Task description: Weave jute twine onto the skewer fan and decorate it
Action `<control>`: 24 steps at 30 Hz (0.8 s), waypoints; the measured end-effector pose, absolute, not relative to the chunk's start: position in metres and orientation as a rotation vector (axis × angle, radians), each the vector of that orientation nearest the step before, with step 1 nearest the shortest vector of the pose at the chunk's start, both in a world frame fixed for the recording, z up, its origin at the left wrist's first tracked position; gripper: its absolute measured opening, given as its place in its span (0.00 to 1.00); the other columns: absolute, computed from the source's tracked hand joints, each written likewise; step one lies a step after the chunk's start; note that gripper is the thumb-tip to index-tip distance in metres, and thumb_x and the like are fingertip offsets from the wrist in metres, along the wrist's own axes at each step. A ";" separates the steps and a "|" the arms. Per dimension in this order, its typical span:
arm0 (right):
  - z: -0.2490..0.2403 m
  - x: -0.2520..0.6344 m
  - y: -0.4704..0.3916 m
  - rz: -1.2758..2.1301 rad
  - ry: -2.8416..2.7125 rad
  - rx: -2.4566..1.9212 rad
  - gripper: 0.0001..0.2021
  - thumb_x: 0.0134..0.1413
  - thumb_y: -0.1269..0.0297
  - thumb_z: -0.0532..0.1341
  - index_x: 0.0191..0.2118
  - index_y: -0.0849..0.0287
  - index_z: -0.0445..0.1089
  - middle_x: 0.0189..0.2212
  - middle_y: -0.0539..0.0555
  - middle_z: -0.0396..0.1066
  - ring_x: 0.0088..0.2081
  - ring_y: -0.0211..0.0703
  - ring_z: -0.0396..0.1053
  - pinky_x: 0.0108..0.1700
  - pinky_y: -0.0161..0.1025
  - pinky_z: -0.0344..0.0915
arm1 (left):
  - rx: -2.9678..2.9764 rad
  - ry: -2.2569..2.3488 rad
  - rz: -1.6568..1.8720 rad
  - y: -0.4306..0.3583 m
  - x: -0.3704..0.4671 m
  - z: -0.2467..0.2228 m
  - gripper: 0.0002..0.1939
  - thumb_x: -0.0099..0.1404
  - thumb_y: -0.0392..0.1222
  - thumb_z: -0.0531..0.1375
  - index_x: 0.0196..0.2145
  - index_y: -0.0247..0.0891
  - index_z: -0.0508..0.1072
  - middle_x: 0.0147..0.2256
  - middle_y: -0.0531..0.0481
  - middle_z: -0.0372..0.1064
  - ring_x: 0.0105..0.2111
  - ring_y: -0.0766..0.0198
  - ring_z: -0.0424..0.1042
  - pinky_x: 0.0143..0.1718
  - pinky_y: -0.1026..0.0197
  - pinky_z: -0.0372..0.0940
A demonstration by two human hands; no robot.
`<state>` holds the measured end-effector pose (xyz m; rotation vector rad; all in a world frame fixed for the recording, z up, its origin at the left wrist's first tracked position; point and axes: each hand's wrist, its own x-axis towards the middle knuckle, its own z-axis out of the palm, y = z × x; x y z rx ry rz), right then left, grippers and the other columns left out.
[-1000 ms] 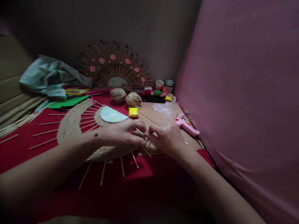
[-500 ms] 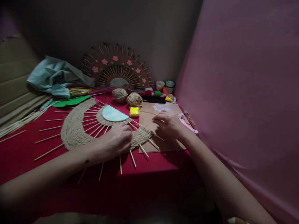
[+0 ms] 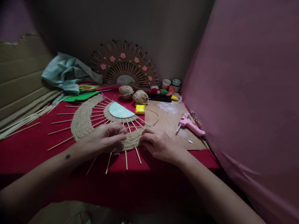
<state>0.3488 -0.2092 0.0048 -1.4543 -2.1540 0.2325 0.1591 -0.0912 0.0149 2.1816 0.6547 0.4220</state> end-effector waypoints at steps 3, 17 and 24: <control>0.008 0.352 -0.205 0.235 -2.202 -1.482 0.09 0.57 0.75 0.55 0.39 0.59 0.71 0.38 0.54 0.68 0.41 0.37 0.66 0.44 0.38 0.65 | 2.098 0.632 0.466 -0.093 0.145 0.014 0.10 0.61 0.43 0.54 0.25 0.36 0.68 0.30 0.50 0.65 0.27 0.67 0.65 0.27 0.64 0.62; 0.025 0.334 -0.156 0.617 -2.612 -1.152 0.09 0.56 0.70 0.59 0.41 0.54 0.74 0.34 0.49 0.70 0.32 0.34 0.66 0.35 0.32 0.62 | 2.311 0.754 0.650 -0.134 0.113 -0.007 0.09 0.63 0.40 0.56 0.26 0.37 0.70 0.41 0.47 0.66 0.42 0.61 0.66 0.45 0.57 0.62; 0.030 0.333 -0.153 0.623 -2.781 -1.006 0.12 0.53 0.74 0.57 0.40 0.55 0.74 0.34 0.49 0.71 0.31 0.33 0.66 0.34 0.32 0.61 | 2.255 0.815 0.686 -0.151 0.109 -0.008 0.09 0.63 0.38 0.56 0.25 0.37 0.67 0.44 0.47 0.66 0.45 0.62 0.66 0.46 0.60 0.63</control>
